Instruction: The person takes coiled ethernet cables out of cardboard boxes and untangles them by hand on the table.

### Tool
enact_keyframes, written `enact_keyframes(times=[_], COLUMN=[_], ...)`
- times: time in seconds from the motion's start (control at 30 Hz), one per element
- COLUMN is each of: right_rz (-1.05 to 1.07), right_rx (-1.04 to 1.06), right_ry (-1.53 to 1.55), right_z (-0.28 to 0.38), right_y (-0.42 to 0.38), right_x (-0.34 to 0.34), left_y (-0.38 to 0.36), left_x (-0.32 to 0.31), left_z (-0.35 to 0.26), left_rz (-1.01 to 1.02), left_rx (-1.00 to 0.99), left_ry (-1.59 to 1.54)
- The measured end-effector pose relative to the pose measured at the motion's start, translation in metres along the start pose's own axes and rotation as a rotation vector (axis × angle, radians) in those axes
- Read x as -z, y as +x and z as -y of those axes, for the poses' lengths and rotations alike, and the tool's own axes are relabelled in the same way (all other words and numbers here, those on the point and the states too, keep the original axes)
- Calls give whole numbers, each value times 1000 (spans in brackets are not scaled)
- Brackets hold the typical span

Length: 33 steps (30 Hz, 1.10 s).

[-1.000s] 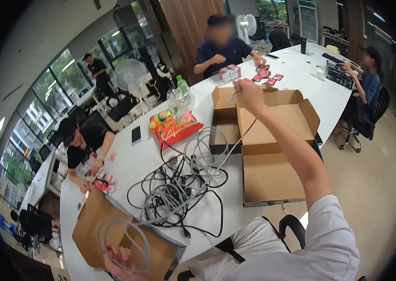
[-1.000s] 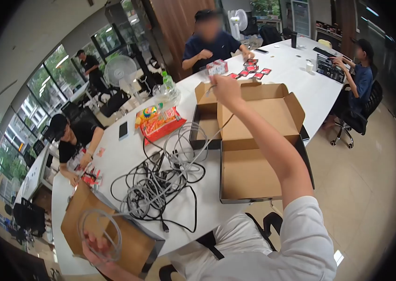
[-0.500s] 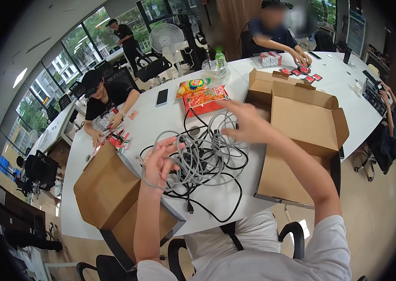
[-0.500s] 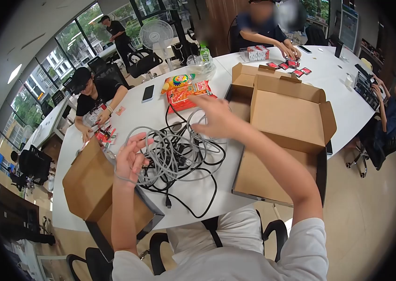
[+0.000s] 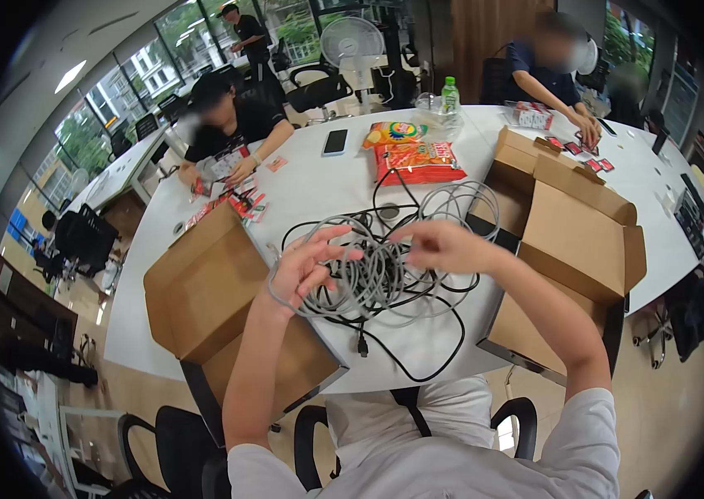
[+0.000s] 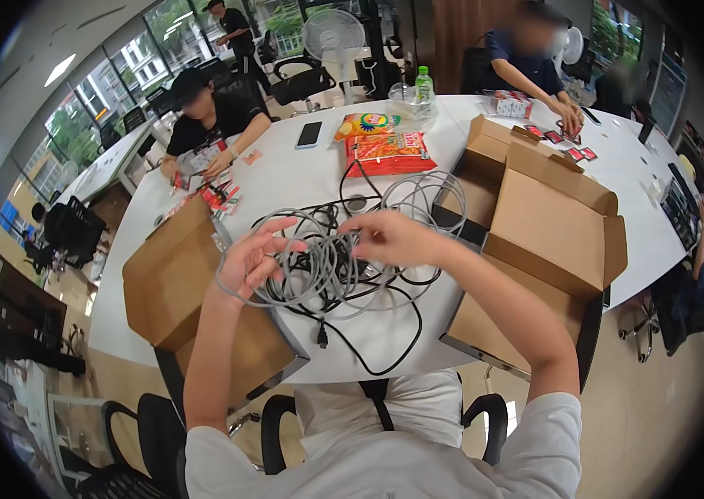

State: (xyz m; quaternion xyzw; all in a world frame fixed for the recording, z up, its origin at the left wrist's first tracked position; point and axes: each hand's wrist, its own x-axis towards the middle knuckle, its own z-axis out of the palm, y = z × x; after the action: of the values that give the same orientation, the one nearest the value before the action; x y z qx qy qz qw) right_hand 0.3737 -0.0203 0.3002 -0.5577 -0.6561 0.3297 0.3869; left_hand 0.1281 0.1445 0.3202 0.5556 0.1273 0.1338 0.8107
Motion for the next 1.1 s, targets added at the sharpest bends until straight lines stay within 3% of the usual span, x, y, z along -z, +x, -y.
enact_keyframes(times=[0.07, 0.13, 0.2, 0.33, 0.37, 0.47, 0.5, 0.6, 0.63, 0.7, 0.77, 0.83, 0.93, 1.03, 1.1], right_rz=[-170, -372, -562, -900, -954, -752, -674, -434, -406, -426, -449, -374, -223, -16, 138], right_rx=[-70, -147, -39, 29, 22, -278, -399, -312, -353, -342, -255, -145, -62, -21, 40], right_ry=[138, 390, 605, 863, 892, 551, 293, -607, -712, -671, -645, -558, -503, -558, -613], right_z=[5, 30, 27, -10, -23, -7, -31, -71, -36, -14, 4, 19, 34, 38, 35], right_y=[2, -2, 0, 13, 19, 31, 37, 39, 39, 46, 49, 58, 80, 103, 119], right_x=[15, 36, 61, 94, 95, 64, 63, 60, 48, 37, 27, 14, -16, -49, -74], left_y=[-7, -10, -13, -17, -23, -39, -53, -105, -125, -167, -204, -242, -276, -295, -301], left_x=[18, 36, 49, 81, 83, 87, 71, 56, 60, 69, 99, 147, 203, 241, 263], left_z=[-2, 1, 8, 27, 27, 37, 26, 2, -1, -10, -2, 17, 57, 90, 118], left_rz=[-90, -190, -371, -525, -460, -489, -488, -469, -516, -727, -1069, -1405, -1571, -1268, -1255], left_rx=[41, -2, -52, -61, -39, -36, -30, -162, -251, -320, -369, -278, -39, 4, -102], left_ry=[114, 13, -62, -246, -212, -184, -135, 99, 234, 444, 710, 1120, 932, 572, 664])
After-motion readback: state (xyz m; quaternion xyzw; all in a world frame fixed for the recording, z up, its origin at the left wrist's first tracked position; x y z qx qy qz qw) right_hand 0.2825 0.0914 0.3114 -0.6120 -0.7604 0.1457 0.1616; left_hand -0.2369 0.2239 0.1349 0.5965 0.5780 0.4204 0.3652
